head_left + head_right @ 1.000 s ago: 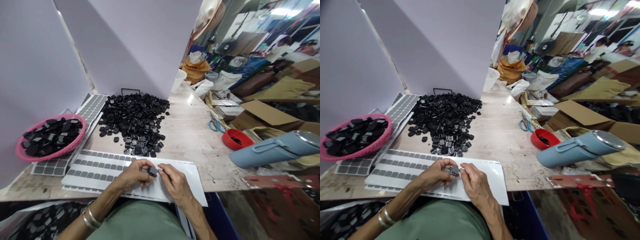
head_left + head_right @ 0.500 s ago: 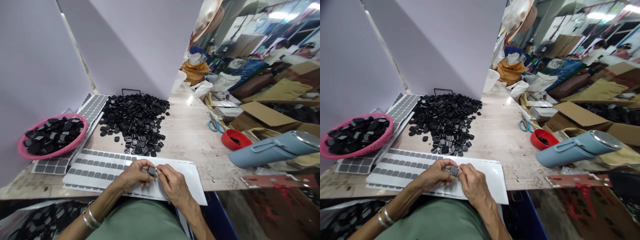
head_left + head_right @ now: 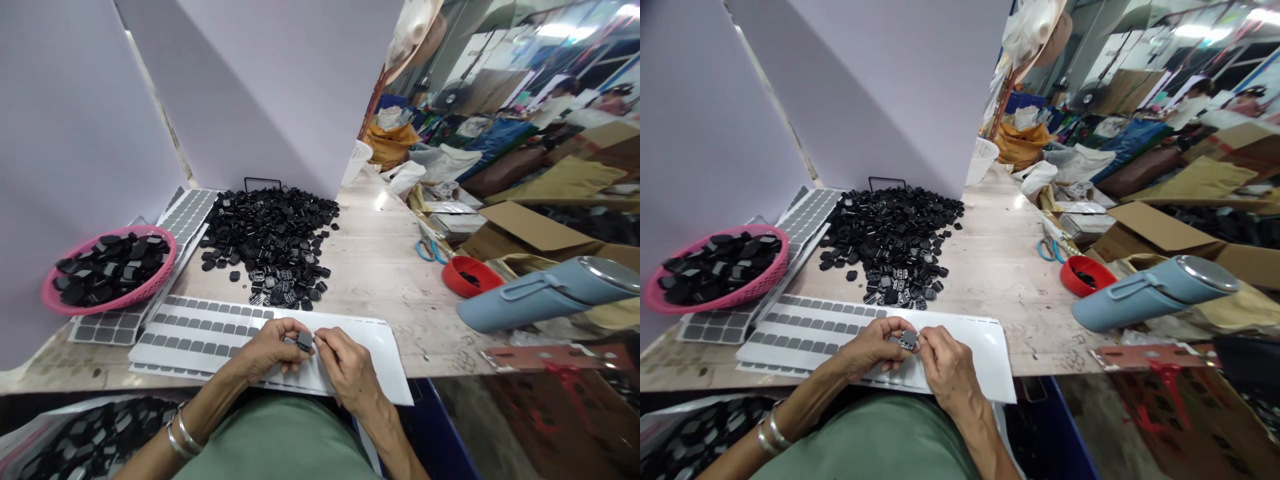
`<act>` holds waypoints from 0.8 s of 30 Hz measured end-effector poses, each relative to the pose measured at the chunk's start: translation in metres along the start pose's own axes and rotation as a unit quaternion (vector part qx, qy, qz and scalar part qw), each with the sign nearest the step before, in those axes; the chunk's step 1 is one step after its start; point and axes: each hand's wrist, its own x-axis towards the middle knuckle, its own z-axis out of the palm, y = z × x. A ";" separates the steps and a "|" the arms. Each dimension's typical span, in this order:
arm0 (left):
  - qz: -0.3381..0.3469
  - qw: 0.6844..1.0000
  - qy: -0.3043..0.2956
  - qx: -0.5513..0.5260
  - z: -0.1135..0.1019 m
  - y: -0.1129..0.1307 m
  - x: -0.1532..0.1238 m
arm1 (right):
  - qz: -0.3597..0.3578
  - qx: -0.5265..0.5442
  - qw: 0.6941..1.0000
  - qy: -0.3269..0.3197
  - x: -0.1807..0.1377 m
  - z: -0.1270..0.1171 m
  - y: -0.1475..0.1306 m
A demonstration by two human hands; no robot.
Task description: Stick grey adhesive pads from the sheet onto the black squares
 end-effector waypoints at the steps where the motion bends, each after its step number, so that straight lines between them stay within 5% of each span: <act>1: -0.001 1.000 0.004 -0.001 0.000 0.000 0.000 | 0.002 -0.001 1.000 -0.006 -0.001 0.001 0.000; 24: 0.006 1.000 0.029 -0.007 0.001 -0.007 -0.004 | -0.006 -0.064 0.998 -0.030 -0.009 0.010 -0.004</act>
